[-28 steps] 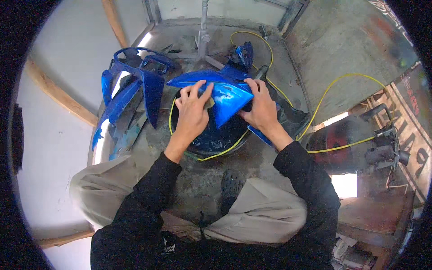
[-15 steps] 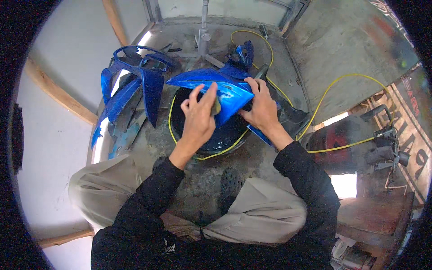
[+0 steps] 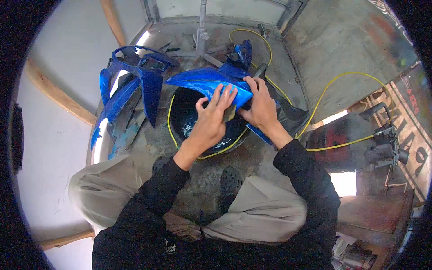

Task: The person wet sands a blue motorcycle fairing piece, repeatedly dipping sandpaper into a bucket of water and rubbing the surface.

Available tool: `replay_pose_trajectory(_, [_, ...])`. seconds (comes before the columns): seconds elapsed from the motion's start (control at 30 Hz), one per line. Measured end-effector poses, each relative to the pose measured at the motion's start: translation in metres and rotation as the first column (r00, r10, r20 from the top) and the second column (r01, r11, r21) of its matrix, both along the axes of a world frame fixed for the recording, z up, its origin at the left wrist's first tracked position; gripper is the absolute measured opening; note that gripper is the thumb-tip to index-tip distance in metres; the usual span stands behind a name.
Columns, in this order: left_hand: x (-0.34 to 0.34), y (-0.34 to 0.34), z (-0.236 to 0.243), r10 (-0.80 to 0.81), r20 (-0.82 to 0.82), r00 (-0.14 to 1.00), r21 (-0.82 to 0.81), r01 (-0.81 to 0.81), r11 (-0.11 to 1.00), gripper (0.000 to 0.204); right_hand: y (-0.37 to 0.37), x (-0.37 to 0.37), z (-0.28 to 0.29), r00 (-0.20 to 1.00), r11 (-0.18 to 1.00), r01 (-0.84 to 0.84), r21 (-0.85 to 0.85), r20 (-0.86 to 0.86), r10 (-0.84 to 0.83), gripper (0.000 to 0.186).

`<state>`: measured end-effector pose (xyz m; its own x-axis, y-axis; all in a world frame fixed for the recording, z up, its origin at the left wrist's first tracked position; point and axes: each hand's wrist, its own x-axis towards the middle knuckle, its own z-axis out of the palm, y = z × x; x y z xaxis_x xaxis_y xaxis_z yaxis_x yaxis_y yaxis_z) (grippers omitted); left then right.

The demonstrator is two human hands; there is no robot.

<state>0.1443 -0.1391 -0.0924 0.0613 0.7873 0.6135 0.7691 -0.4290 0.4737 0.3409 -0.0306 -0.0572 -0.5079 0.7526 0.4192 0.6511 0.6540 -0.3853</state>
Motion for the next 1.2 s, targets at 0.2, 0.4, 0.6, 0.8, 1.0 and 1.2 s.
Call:
replay_pose_trajectory(0.2, [-0.008,0.006,-0.006,0.258,0.146,0.955,0.034,-0.265,0.964,0.075,-0.001,0.001,-0.003,1.000,0.999,0.002,0.035,0.020,-0.002,0.101])
replay_pose_trajectory(0.4, [0.022,0.003,-0.003,-0.131,0.006,0.991,0.091,0.130,0.987,0.072,0.004,0.001,-0.006,1.000,1.000,-0.003,0.020,-0.012,0.003,0.101])
replay_pose_trajectory(0.6, [0.005,0.010,0.001,0.173,0.064,0.983,0.058,-0.177,0.983,0.073,0.001,0.001,-0.004,1.000,0.999,-0.012,0.030,0.012,0.011,0.100])
replay_pose_trajectory(0.8, [0.012,0.011,0.001,-0.050,0.003,0.999,0.092,0.050,0.994,0.075,0.002,0.000,-0.001,1.000,1.000,-0.001,0.006,-0.011,0.001,0.101])
replay_pose_trajectory(1.0, [0.015,0.003,0.009,0.186,0.045,0.981,0.050,-0.189,0.981,0.064,0.001,0.001,-0.004,1.000,0.999,-0.011,0.046,0.002,0.011,0.094])
replay_pose_trajectory(1.2, [0.037,0.002,0.001,0.050,-0.080,0.996,0.110,-0.041,0.993,0.062,0.005,0.000,-0.005,0.999,0.999,0.032,0.015,0.017,-0.032,0.097])
